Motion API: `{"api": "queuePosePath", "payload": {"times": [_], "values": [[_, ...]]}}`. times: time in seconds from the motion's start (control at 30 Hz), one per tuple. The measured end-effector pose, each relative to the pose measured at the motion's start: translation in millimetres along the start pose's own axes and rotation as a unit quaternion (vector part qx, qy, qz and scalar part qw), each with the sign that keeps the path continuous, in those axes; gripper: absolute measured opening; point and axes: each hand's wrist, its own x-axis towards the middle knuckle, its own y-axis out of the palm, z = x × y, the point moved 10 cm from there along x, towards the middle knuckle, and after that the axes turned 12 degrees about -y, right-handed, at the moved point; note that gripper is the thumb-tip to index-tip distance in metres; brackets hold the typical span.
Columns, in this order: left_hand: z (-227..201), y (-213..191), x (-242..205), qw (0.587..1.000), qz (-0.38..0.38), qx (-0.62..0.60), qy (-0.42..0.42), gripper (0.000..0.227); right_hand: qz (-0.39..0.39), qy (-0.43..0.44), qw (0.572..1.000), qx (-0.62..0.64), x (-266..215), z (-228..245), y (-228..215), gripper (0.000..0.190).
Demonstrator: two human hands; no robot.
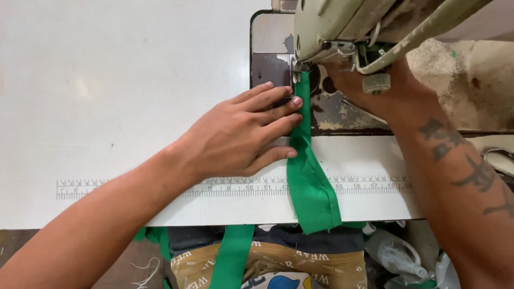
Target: The person is folding the edges of a green fabric strip and feeding it through an industrial sewing machine to create a finished strap or trim.
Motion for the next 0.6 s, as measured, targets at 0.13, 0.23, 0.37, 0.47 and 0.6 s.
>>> {"api": "queuePosePath", "payload": {"times": [0.13,0.23,0.37,0.47,0.6], "values": [[6,-6,0,0.998,0.008,-0.062,-0.014,0.059,-0.084,-0.042,0.996,-0.002,11,-2,-28,0.039],[6,-5,-1,0.998,0.015,-0.056,-0.017,0.063,-0.048,-0.023,0.997,-0.055,51,38,-49,0.046],[8,-7,1,0.999,0.009,-0.046,-0.018,0.063,0.014,0.010,0.991,-0.133,105,75,-72,0.056],[6,-8,1,0.999,-0.005,-0.046,-0.007,0.062,0.068,0.045,0.975,-0.205,115,84,-81,0.067],[4,-7,1,1.000,-0.011,-0.027,-0.002,0.061,-0.040,-0.003,0.999,0.004,11,3,-19,0.076]]}}
